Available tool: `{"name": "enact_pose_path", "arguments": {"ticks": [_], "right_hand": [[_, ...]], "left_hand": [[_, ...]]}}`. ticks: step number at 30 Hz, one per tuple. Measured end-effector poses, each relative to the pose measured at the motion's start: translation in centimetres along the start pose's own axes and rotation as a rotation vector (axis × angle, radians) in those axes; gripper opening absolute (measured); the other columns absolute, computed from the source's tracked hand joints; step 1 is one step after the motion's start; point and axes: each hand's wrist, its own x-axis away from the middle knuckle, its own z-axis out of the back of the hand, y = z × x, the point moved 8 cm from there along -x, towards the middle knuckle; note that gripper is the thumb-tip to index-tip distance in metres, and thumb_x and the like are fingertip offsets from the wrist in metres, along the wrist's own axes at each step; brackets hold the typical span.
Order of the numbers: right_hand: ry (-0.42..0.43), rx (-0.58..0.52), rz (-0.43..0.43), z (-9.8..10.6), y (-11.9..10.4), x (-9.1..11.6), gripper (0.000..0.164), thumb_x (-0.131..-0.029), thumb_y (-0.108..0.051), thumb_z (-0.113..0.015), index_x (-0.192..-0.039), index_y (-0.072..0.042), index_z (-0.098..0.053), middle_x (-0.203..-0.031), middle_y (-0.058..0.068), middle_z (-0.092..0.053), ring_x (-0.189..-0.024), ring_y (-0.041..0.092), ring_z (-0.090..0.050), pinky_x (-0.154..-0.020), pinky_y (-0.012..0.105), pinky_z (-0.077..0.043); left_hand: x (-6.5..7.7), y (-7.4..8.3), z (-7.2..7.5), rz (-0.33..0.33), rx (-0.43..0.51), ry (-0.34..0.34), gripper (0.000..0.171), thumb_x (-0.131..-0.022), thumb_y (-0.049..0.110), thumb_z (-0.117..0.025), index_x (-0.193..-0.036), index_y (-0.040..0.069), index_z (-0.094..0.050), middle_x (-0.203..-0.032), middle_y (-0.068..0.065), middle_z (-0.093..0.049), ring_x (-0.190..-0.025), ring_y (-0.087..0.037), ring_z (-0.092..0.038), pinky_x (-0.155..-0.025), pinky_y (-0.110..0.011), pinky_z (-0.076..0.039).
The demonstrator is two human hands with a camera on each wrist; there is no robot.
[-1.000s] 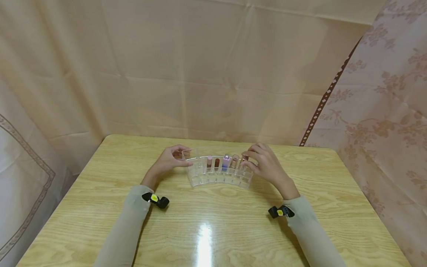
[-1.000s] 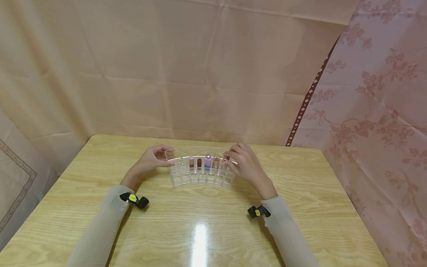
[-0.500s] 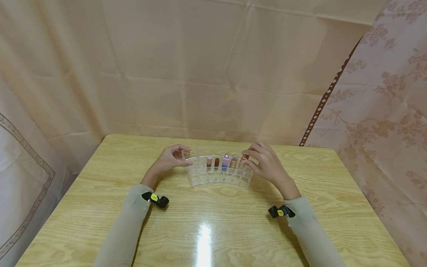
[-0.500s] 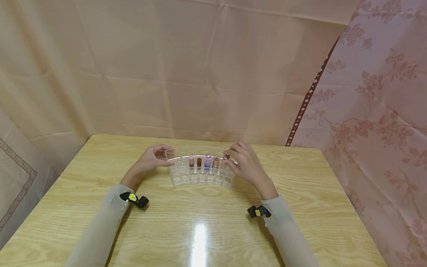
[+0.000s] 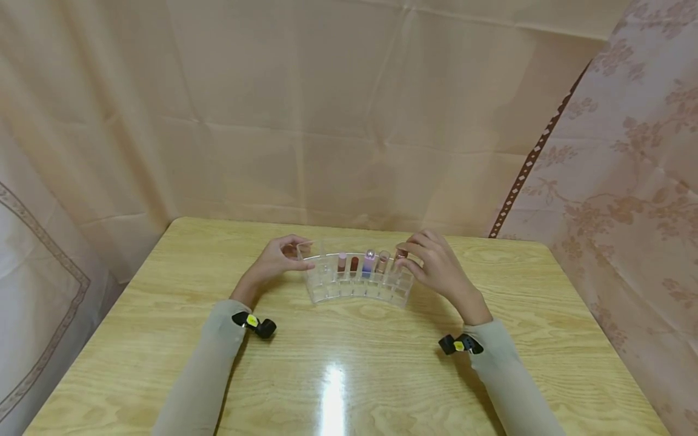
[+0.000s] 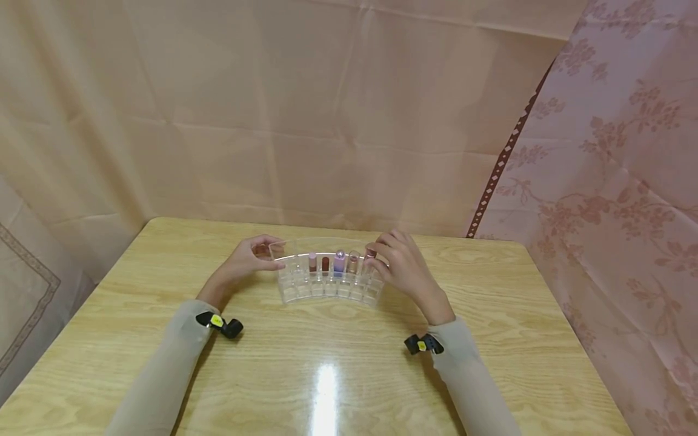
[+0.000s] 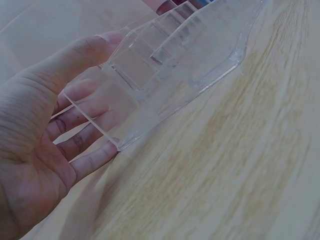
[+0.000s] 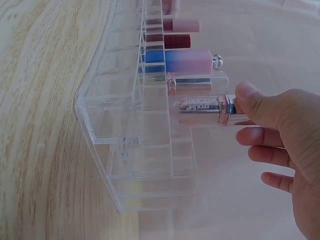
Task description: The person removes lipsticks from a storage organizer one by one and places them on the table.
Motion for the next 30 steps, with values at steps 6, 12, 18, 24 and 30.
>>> {"name": "enact_pose_path", "arguments": {"ticks": [6, 12, 18, 24, 30], "right_hand": [[0.008, 0.004, -0.005, 0.1, 0.1, 0.0, 0.028, -0.078, -0.019, -0.086, -0.101, -0.004, -0.078, -0.088, 0.008, -0.071, -0.088, 0.026, -0.058, -0.08, 0.043, -0.047], [0.011, 0.0, -0.009, 0.3, 0.1, -0.1, 0.028, -0.078, -0.019, -0.086, -0.1, -0.003, -0.078, -0.088, 0.008, -0.071, -0.087, 0.026, -0.057, -0.079, 0.042, -0.046], [0.013, 0.002, -0.011, 0.6, 0.1, -0.1, 0.028, -0.078, -0.019, -0.086, -0.1, -0.003, -0.077, -0.088, 0.009, -0.071, -0.087, 0.026, -0.057, -0.08, 0.043, -0.047], [0.026, 0.002, -0.003, 1.2, 0.0, -0.3, 0.03, -0.076, -0.018, -0.087, -0.1, -0.002, -0.077, -0.088, 0.01, -0.071, -0.087, 0.027, -0.058, -0.081, 0.044, -0.047], [0.041, -0.005, 0.004, 1.8, 0.0, -0.4, 0.031, -0.077, -0.018, -0.086, -0.101, -0.001, -0.077, -0.089, 0.011, -0.071, -0.09, 0.029, -0.059, -0.085, 0.046, -0.048]], "left_hand": [[-0.1, 0.1, 0.1, -0.005, 0.006, 0.005, 0.058, -0.08, 0.015, -0.088, -0.132, 0.004, -0.064, -0.124, -0.017, -0.068, -0.1, -0.022, -0.061, -0.086, -0.031, -0.049], [-0.2, 0.0, 0.0, -0.003, 0.002, -0.006, 0.059, -0.08, 0.017, -0.088, -0.133, 0.005, -0.064, -0.127, -0.016, -0.068, -0.105, -0.027, -0.062, -0.09, -0.034, -0.05], [-0.1, 0.0, -0.1, 0.001, -0.002, -0.008, 0.059, -0.081, 0.019, -0.088, -0.133, 0.005, -0.063, -0.128, -0.016, -0.068, -0.108, -0.029, -0.063, -0.091, -0.035, -0.05], [-0.1, 0.0, 0.0, 0.006, -0.004, -0.009, 0.06, -0.081, 0.018, -0.087, -0.135, 0.005, -0.063, -0.128, -0.018, -0.067, -0.104, -0.026, -0.06, -0.089, -0.034, -0.049], [0.0, -0.2, 0.0, 0.012, 0.002, -0.007, 0.06, -0.081, 0.019, -0.088, -0.135, 0.007, -0.063, -0.127, -0.018, -0.067, -0.103, -0.025, -0.059, -0.088, -0.034, -0.048]]}}
